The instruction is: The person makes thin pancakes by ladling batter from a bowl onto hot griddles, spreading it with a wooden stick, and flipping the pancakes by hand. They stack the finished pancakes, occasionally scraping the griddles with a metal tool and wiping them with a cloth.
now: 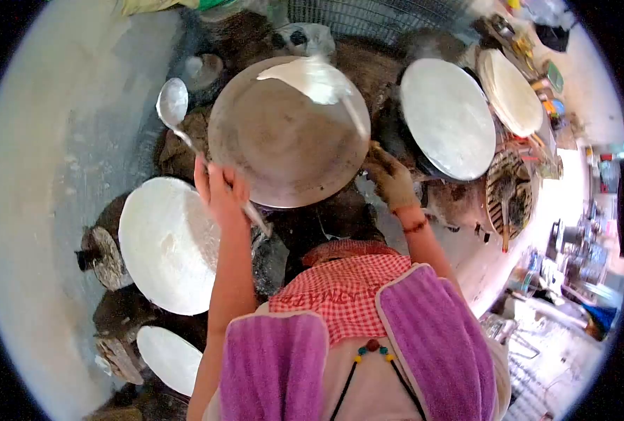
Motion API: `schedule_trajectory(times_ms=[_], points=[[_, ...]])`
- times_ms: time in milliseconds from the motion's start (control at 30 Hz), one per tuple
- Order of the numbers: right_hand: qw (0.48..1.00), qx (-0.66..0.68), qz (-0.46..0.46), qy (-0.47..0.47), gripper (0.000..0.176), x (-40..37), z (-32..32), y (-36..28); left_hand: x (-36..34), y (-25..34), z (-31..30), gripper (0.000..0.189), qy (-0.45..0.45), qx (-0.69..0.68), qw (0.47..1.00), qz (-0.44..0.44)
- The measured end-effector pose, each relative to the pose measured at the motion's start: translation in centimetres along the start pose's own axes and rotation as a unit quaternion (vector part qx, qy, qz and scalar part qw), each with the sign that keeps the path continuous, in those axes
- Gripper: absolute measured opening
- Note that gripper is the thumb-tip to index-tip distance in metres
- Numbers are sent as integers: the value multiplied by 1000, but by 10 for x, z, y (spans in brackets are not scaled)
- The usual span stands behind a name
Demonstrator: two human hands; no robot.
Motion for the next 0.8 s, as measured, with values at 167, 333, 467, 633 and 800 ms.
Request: schedule_trajectory(times_ms=[167,333,467,633,800], points=[[994,-98,-53,11,46,5,46,-27,-50,30,-66,36,-24,90,984,-155],[991,71,46,-99,42,22,13,-39,-89,67,-101,38,139,142,979,-40],[980,149,72,-110,40,11,37,-44,-125,78,-116,44,183,193,964,-3],[976,-63,7,-209,50,44,19,-55,-160,66,-104,36,219,122,968,-17],[961,177,109,-183,44,83,-18,-27,-186,62,-84,33,250,86,958,116]])
Point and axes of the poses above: each hand's wrist, its own x-axis towards the middle knuckle, its own z-axis out of the palm, y = z × x, the point moved 2 cm from there along x, towards the middle knuckle, and after that the axes turned 12 degrees about z, right-handed, at the moved point
